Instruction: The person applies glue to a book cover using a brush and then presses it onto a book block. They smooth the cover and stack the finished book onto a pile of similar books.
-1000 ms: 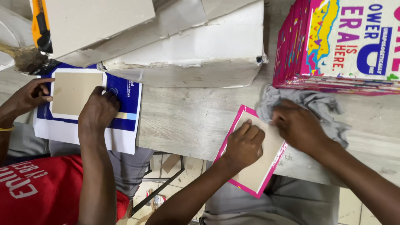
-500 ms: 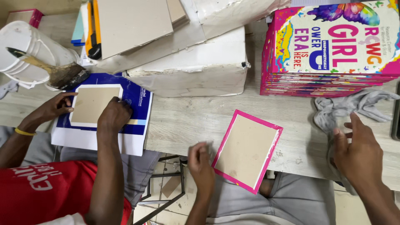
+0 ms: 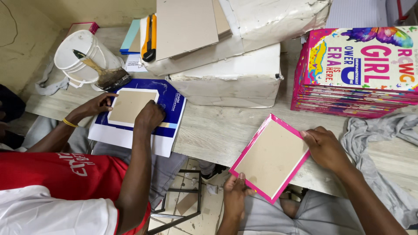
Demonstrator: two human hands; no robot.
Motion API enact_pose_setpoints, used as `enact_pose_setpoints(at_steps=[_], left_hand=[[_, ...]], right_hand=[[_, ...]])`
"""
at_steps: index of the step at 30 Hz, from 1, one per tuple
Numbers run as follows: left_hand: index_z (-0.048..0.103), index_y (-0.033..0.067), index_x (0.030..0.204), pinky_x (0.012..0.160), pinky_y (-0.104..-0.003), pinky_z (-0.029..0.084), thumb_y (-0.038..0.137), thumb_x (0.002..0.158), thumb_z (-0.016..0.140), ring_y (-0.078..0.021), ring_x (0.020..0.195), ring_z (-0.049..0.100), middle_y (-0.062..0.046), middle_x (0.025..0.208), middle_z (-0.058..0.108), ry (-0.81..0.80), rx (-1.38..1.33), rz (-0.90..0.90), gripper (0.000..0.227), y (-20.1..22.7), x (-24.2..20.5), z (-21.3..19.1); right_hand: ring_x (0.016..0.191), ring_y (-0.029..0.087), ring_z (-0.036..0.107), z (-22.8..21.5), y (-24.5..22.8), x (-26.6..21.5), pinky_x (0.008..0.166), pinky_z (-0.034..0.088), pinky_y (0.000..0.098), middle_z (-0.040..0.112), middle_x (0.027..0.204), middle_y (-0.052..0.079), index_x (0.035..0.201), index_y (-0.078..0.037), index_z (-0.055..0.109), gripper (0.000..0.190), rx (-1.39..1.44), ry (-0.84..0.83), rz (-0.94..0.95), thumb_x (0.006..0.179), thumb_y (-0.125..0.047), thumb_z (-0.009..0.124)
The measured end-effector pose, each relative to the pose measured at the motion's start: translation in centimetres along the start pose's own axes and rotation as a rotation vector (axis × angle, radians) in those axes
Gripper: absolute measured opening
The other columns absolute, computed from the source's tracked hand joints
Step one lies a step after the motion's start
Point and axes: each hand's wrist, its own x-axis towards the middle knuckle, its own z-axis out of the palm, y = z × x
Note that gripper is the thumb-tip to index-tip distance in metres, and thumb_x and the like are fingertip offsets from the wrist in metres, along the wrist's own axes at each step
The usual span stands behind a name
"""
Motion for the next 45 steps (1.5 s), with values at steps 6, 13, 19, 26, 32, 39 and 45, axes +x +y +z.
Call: enact_pose_setpoints(at_steps=[6, 13, 19, 26, 32, 39, 45], left_hand=[[0.077, 0.0031, 0.102, 0.054, -0.03, 0.063, 0.021, 0.106, 0.065, -0.0159, 0.064, 0.066, -0.007, 0.078, 0.069, -0.016, 0.154, 0.111, 0.022, 3.4, -0.5, 1.4], [0.078, 0.0044, 0.117, 0.058, -0.031, 0.058, 0.027, 0.104, 0.066, -0.0171, 0.071, 0.07, -0.01, 0.087, 0.078, -0.021, 0.113, 0.074, 0.028, 3.3, 1.2, 0.8], [0.072, -0.0004, 0.12, 0.056, -0.033, 0.063, 0.021, 0.103, 0.07, -0.0192, 0.072, 0.068, -0.009, 0.089, 0.07, -0.132, -0.146, 0.109, 0.027, 1.7, 2.3, -0.3], [0.071, 0.0025, 0.1, 0.06, -0.038, 0.065, 0.018, 0.103, 0.072, -0.0171, 0.068, 0.06, -0.001, 0.075, 0.053, -0.19, -0.178, 0.182, 0.016, 1.6, 0.7, 1.0], [0.072, 0.0007, 0.105, 0.058, -0.035, 0.06, 0.021, 0.104, 0.071, -0.018, 0.067, 0.062, -0.004, 0.075, 0.057, -0.151, -0.147, 0.157, 0.021, 1.1, -0.1, 0.8], [0.074, 0.0051, 0.091, 0.059, -0.031, 0.059, 0.028, 0.102, 0.073, -0.0163, 0.067, 0.063, -0.003, 0.073, 0.062, -0.154, 0.201, 0.209, 0.025, 5.0, 0.1, 0.3], [0.075, 0.0124, 0.077, 0.072, -0.03, 0.045, 0.028, 0.103, 0.066, -0.0113, 0.077, 0.064, 0.002, 0.079, 0.072, -0.42, 0.711, 0.58, 0.032, 11.7, 2.0, 4.3]], right_hand=[[0.087, 0.024, 0.074, -0.8, -4.1, -4.8, 0.074, 0.052, 0.0402, 0.083, 0.093, 0.001, 0.128, -0.026, 0.081, 0.043, -0.041, 0.16, 0.17, 0.112, -0.042, 0.045], [0.113, 0.006, 0.069, -2.6, -8.1, -7.4, 0.088, 0.053, 0.0262, 0.083, 0.126, -0.001, 0.132, -0.014, 0.081, 0.032, 0.276, 0.319, 0.099, 0.106, -0.024, 0.064], [0.115, 0.015, 0.072, -4.7, -11.8, -9.1, 0.096, 0.055, 0.0307, 0.086, 0.123, 0.01, 0.124, 0.001, 0.085, 0.036, 0.609, 0.226, 0.316, 0.099, -0.018, 0.067], [0.119, 0.034, 0.073, -2.9, -10.9, -8.9, 0.112, 0.057, 0.0475, 0.075, 0.122, 0.024, 0.118, 0.009, 0.066, 0.047, 1.372, 0.404, 0.275, 0.117, -0.035, 0.052], [0.094, 0.029, 0.071, -2.4, -8.8, -10.5, 0.085, 0.056, 0.0382, 0.073, 0.096, 0.017, 0.104, 0.011, 0.072, 0.037, 1.261, 0.339, 0.17, 0.114, -0.023, 0.062], [0.105, 0.021, 0.067, -6.7, -7.9, -9.8, 0.094, 0.049, 0.0336, 0.084, 0.113, 0.015, 0.122, 0.01, 0.088, 0.039, 0.682, 0.103, 0.452, 0.1, -0.015, 0.068], [0.131, 0.012, 0.071, -7.6, -4.9, -8.6, 0.117, 0.046, 0.03, 0.086, 0.138, 0.001, 0.136, -0.009, 0.083, 0.044, 0.468, -0.068, 0.415, 0.096, -0.021, 0.069]])
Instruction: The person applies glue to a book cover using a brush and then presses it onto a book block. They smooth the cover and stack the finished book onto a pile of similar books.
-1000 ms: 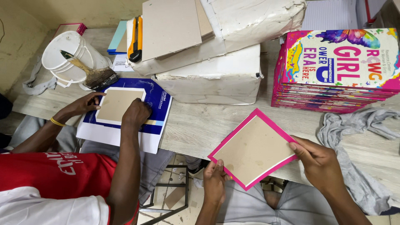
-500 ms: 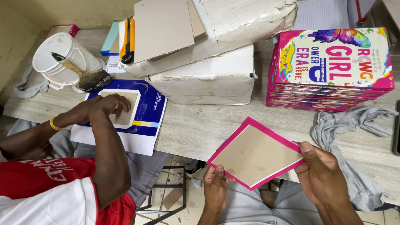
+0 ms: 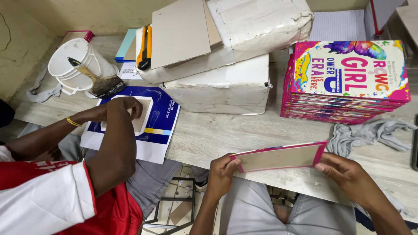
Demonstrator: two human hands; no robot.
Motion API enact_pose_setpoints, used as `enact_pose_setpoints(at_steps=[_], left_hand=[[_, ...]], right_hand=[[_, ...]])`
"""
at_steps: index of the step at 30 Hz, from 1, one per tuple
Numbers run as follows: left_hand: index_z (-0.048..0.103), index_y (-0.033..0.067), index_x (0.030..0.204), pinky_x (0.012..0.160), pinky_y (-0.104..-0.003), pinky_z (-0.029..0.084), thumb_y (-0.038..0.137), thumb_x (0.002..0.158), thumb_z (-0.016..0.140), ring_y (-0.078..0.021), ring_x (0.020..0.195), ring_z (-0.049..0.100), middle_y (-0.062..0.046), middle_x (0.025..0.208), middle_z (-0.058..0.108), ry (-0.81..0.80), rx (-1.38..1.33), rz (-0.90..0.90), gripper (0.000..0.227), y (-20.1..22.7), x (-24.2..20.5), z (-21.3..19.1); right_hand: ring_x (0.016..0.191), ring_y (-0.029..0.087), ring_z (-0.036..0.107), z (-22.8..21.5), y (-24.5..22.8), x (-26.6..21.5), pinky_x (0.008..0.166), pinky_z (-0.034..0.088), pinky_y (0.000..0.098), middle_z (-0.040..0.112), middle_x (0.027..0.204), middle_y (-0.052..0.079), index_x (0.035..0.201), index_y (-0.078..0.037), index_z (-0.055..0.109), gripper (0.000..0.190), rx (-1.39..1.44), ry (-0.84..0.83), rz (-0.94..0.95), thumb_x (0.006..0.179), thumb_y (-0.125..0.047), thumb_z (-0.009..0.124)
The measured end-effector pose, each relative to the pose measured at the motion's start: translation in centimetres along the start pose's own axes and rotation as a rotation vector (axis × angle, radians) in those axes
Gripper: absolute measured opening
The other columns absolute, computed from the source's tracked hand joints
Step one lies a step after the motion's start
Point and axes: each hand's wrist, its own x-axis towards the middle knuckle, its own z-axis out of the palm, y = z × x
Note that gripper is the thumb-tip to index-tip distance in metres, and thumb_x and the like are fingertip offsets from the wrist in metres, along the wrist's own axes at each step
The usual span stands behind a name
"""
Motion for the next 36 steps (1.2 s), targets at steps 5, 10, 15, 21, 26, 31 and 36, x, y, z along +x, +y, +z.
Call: enact_pose_setpoints(at_steps=[5, 10, 15, 21, 26, 31, 36], left_hand=[[0.067, 0.0109, 0.14, 0.108, -0.033, 0.046, 0.04, 0.107, 0.055, -0.0207, 0.129, 0.063, -0.008, 0.142, 0.069, -0.129, -0.131, 0.054, 0.045, 1.9, 2.5, 2.5], [0.061, 0.0119, 0.142, 0.121, -0.038, 0.039, 0.063, 0.104, 0.053, -0.0226, 0.144, 0.056, -0.008, 0.147, 0.065, -0.053, -0.314, 0.035, 0.064, 3.7, 2.6, 4.5], [0.079, 0.0058, 0.113, 0.103, -0.039, 0.06, 0.057, 0.108, 0.048, -0.0284, 0.12, 0.078, -0.017, 0.124, 0.082, 0.055, -0.367, 0.032, 0.06, 4.0, 3.3, 5.3], [0.083, 0.0064, 0.11, 0.106, -0.042, 0.06, 0.056, 0.105, 0.048, -0.0303, 0.12, 0.081, -0.015, 0.119, 0.086, 0.049, -0.289, -0.027, 0.061, 7.8, 0.6, 4.5], [0.083, -0.0024, 0.105, 0.079, -0.036, 0.063, 0.058, 0.097, 0.055, -0.0283, 0.093, 0.082, -0.022, 0.11, 0.087, 0.164, -0.543, -0.349, 0.067, 9.5, 2.0, 3.7], [0.079, 0.0048, 0.137, 0.079, -0.031, 0.056, 0.069, 0.094, 0.038, -0.0218, 0.091, 0.075, -0.017, 0.102, 0.083, 0.075, -0.54, -0.588, 0.088, 9.9, 1.2, 4.0], [0.044, 0.003, 0.16, 0.052, -0.022, 0.056, 0.05, 0.115, 0.048, -0.0194, 0.059, 0.075, -0.012, 0.064, 0.069, -0.323, -0.544, -0.487, 0.065, 4.8, 0.0, 8.7]], right_hand=[[0.135, 0.018, 0.063, 1.7, -0.2, 1.1, 0.119, 0.04, 0.0351, 0.072, 0.138, 0.002, 0.141, -0.011, 0.072, 0.044, 0.069, 0.215, -0.159, 0.108, -0.032, 0.052], [0.114, 0.017, 0.063, 4.1, -1.8, 1.0, 0.116, 0.05, 0.0367, 0.073, 0.114, 0.008, 0.129, -0.004, 0.075, 0.046, 0.276, 0.361, -0.176, 0.117, -0.04, 0.05], [0.125, 0.023, 0.07, 4.4, -4.6, -0.3, 0.107, 0.047, 0.038, 0.08, 0.129, 0.013, 0.116, -0.002, 0.076, 0.047, 0.188, 0.435, -0.256, 0.117, -0.04, 0.048], [0.125, 0.02, 0.07, 3.1, -4.1, -3.9, 0.11, 0.044, 0.0327, 0.083, 0.13, 0.009, 0.115, -0.001, 0.078, 0.042, 0.174, 0.375, -0.126, 0.113, -0.031, 0.05], [0.102, 0.033, 0.074, 1.7, 1.0, -4.4, 0.098, 0.051, 0.0401, 0.079, 0.118, 0.014, 0.127, -0.004, 0.073, 0.038, 0.194, 0.133, 0.138, 0.107, -0.031, 0.056], [0.05, 0.05, 0.066, 1.2, 7.9, -3.9, 0.06, 0.053, 0.0493, 0.081, 0.074, 0.045, 0.13, 0.01, 0.083, 0.043, 0.315, 0.095, 0.294, 0.107, -0.019, 0.061], [0.043, 0.03, 0.041, -1.9, 4.3, -5.1, 0.045, 0.029, 0.0399, 0.059, 0.053, 0.023, 0.068, 0.008, 0.061, 0.065, 0.319, 0.384, -0.031, 0.12, -0.032, 0.063]])
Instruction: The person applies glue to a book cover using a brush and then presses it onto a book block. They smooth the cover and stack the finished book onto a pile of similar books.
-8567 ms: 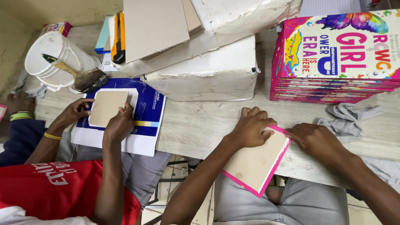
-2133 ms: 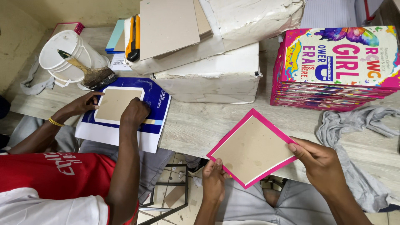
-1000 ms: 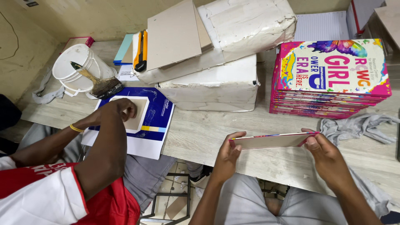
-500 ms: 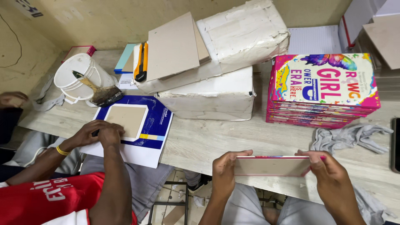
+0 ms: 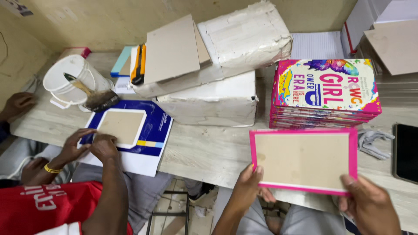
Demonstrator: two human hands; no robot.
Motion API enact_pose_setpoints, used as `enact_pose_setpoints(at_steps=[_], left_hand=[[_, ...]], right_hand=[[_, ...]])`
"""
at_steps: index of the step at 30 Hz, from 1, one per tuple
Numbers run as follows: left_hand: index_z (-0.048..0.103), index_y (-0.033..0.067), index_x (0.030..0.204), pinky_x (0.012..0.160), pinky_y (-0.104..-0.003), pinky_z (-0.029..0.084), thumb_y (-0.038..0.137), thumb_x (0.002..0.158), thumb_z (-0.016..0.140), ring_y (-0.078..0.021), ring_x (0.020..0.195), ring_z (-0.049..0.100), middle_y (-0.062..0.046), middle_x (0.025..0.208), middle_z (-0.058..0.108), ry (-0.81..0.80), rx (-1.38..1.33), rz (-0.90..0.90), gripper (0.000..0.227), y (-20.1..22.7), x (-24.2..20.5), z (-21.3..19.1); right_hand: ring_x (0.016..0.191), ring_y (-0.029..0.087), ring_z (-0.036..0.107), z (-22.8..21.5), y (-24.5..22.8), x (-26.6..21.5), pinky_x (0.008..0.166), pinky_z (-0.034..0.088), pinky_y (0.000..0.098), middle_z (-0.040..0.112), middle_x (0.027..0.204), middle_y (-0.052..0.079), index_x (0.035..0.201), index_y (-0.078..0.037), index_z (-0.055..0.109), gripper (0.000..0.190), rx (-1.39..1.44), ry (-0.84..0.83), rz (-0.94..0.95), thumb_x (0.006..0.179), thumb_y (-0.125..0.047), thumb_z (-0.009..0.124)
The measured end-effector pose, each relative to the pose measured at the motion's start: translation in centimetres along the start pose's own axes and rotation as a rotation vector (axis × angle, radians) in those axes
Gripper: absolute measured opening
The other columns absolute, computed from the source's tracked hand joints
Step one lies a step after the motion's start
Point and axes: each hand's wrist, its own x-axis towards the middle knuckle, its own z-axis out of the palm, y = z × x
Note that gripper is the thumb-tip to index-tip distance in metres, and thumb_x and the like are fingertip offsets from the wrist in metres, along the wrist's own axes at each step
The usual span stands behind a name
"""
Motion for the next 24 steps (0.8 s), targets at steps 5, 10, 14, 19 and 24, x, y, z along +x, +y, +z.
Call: enact_pose_setpoints(at_steps=[5, 10, 14, 19, 24], left_hand=[[0.028, 0.0116, 0.173, 0.085, -0.034, 0.065, 0.04, 0.107, 0.056, -0.0177, 0.077, 0.075, -0.027, 0.151, 0.054, -0.002, 0.108, 0.32, 0.077, 7.9, 2.7, 4.2], [0.021, 0.0066, 0.172, 0.124, -0.036, 0.037, 0.043, 0.099, 0.06, -0.0226, 0.157, 0.043, -0.014, 0.169, 0.045, -0.01, 0.349, 0.591, 0.09, 13.1, 7.1, 6.5], [0.034, 0.0123, 0.168, 0.124, -0.054, 0.036, 0.056, 0.107, 0.045, -0.0371, 0.155, 0.042, -0.022, 0.161, 0.051, 0.197, 0.695, 0.801, 0.076, 11.9, 12.9, 5.0], [0.038, 0.0098, 0.164, 0.13, -0.055, 0.032, 0.051, 0.109, 0.045, -0.0359, 0.165, 0.031, -0.017, 0.179, 0.03, 0.161, 0.611, 0.804, 0.069, 11.1, 13.1, 6.0], [0.009, 0.0137, 0.173, 0.132, -0.048, 0.027, 0.051, 0.099, 0.059, -0.0309, 0.167, 0.021, -0.014, 0.182, 0.017, 0.131, 0.397, 0.732, 0.096, 12.1, 13.3, 7.2]], right_hand=[[0.041, 0.007, 0.045, -2.1, -4.5, 6.5, 0.036, 0.031, 0.0204, 0.053, 0.058, 0.001, 0.111, -0.006, 0.06, 0.034, 0.207, -0.032, -0.433, 0.124, -0.037, 0.055], [0.057, 0.014, 0.048, -1.0, -10.2, 10.4, 0.043, 0.031, 0.0274, 0.053, 0.09, 0.011, 0.167, 0.002, 0.043, 0.051, 0.073, 0.172, -0.538, 0.133, -0.036, 0.044], [0.079, 0.028, 0.061, -1.0, -10.2, 12.7, 0.068, 0.045, 0.0406, 0.066, 0.101, 0.018, 0.156, 0.008, 0.069, 0.045, -0.408, 0.45, -0.807, 0.13, -0.029, 0.066], [0.133, 0.05, 0.035, 0.7, -11.6, 11.7, 0.105, 0.032, 0.0651, 0.049, 0.141, 0.039, 0.157, 0.01, 0.058, 0.085, -0.709, 0.448, -0.804, 0.103, -0.053, 0.073], [0.135, 0.037, 0.056, 2.2, -10.1, 12.3, 0.108, 0.047, 0.0468, 0.051, 0.158, 0.031, 0.169, 0.005, 0.028, 0.101, -0.208, 0.352, -0.635, 0.093, -0.036, 0.081]])
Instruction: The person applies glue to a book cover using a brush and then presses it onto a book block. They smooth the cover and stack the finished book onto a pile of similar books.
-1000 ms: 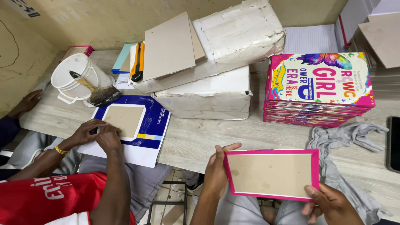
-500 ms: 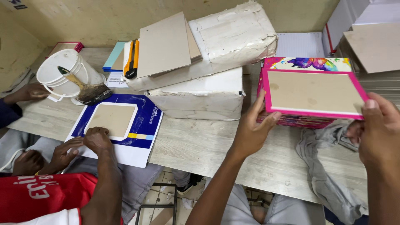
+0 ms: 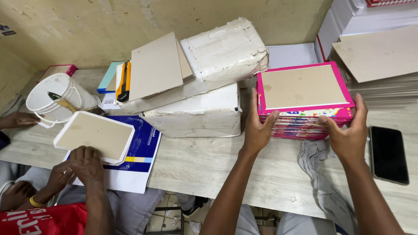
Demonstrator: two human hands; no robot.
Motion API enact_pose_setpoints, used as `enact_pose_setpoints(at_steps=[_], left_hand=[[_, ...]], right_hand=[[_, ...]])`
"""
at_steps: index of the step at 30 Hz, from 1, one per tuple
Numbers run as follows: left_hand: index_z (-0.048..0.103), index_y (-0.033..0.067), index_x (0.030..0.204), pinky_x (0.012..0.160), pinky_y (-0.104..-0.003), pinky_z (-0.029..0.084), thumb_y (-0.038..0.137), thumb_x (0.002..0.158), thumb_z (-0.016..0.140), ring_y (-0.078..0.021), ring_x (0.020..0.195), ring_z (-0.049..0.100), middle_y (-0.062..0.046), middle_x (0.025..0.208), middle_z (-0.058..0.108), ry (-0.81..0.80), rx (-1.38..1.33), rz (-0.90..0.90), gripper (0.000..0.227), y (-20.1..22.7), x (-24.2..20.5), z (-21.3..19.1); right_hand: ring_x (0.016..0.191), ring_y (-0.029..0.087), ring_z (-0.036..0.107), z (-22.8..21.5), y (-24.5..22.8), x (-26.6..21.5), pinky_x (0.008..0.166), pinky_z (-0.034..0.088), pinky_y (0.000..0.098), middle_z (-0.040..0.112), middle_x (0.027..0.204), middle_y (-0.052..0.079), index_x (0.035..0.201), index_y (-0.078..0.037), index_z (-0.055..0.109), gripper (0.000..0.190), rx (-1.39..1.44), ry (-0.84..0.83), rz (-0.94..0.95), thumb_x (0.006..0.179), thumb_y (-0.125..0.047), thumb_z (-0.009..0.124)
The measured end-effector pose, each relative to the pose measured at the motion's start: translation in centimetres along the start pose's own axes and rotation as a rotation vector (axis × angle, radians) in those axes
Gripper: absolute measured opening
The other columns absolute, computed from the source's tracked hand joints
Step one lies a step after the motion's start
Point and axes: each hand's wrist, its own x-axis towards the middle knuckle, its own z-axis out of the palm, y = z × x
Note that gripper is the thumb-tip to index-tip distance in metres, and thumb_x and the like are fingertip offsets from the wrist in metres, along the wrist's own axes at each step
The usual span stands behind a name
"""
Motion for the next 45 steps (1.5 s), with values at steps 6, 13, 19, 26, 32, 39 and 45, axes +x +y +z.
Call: enact_pose_setpoints(at_steps=[6, 13, 19, 26, 32, 39, 45], left_hand=[[0.026, 0.0129, 0.17, 0.137, -0.049, 0.019, 0.05, 0.106, 0.056, -0.0284, 0.171, 0.012, -0.012, 0.184, 0.013, 0.003, 0.016, 0.103, 0.08, -4.3, 0.8, 0.1], [0.029, 0.0106, 0.168, 0.135, -0.048, 0.027, 0.059, 0.105, 0.055, -0.0308, 0.169, 0.02, -0.013, 0.181, 0.022, 0.042, -0.03, 0.114, 0.084, -4.3, 0.8, 0.6], [0.028, 0.0106, 0.169, 0.136, -0.051, 0.028, 0.067, 0.107, 0.048, -0.0325, 0.17, 0.019, -0.015, 0.182, 0.021, 0.054, -0.057, 0.183, 0.086, -4.8, 0.8, 0.4], [0.03, 0.014, 0.169, 0.138, -0.052, 0.015, 0.064, 0.107, 0.049, -0.0297, 0.172, 0.012, -0.013, 0.184, 0.014, -0.037, -0.036, 0.137, 0.082, -5.4, 0.7, -0.4], [0.035, 0.0193, 0.168, 0.135, -0.056, 0.015, 0.083, 0.1, 0.032, -0.0308, 0.17, 0.018, -0.011, 0.182, 0.022, 0.004, -0.255, -0.007, 0.093, -6.8, 2.1, -1.3], [0.042, 0.0276, 0.168, 0.119, -0.046, 0.05, 0.079, 0.095, 0.032, -0.0248, 0.143, 0.059, -0.008, 0.16, 0.058, -0.031, -0.551, -0.428, 0.09, -10.3, 3.1, -0.4], [0.046, 0.0259, 0.166, 0.121, -0.05, 0.049, 0.081, 0.089, 0.042, -0.0249, 0.141, 0.062, -0.008, 0.157, 0.061, 0.042, -0.591, -0.479, 0.095, -12.5, 1.8, 1.2]], right_hand=[[0.14, 0.034, 0.055, 1.9, 1.4, -0.8, 0.115, 0.051, 0.0393, 0.049, 0.16, 0.03, 0.159, 0.015, 0.045, 0.073, 0.311, 0.123, -0.159, 0.098, 0.0, 0.081], [0.15, 0.043, 0.051, 2.9, 1.5, -1.1, 0.122, 0.05, 0.046, 0.046, 0.16, 0.037, 0.143, 0.009, 0.04, 0.059, 0.409, 0.19, -0.22, 0.101, -0.008, 0.078], [0.141, 0.039, 0.053, 4.2, -0.5, -2.1, 0.115, 0.048, 0.0484, 0.047, 0.155, 0.028, 0.161, 0.003, 0.032, 0.078, 0.24, 0.218, -0.181, 0.111, -0.05, 0.062], [0.145, 0.04, 0.05, 4.6, -0.3, -2.4, 0.118, 0.048, 0.0502, 0.044, 0.158, 0.028, 0.162, 0.0, 0.027, 0.081, 0.318, 0.211, -0.154, 0.111, -0.051, 0.062], [0.139, 0.03, 0.056, 3.7, 4.5, 0.2, 0.115, 0.05, 0.0412, 0.054, 0.15, 0.021, 0.154, 0.002, 0.044, 0.099, 0.507, 0.247, -0.085, 0.105, -0.084, 0.048], [0.082, 0.013, 0.033, 5.2, 13.9, -4.6, 0.076, 0.03, 0.0374, 0.035, 0.083, -0.003, 0.09, -0.016, 0.037, 0.039, 0.166, 0.158, 0.177, 0.127, -0.029, 0.035], [0.097, 0.01, 0.051, 2.9, 18.4, -2.8, 0.086, 0.042, 0.0309, 0.059, 0.104, -0.001, 0.118, -0.014, 0.062, 0.046, 0.297, -0.019, 0.296, 0.13, -0.052, 0.038]])
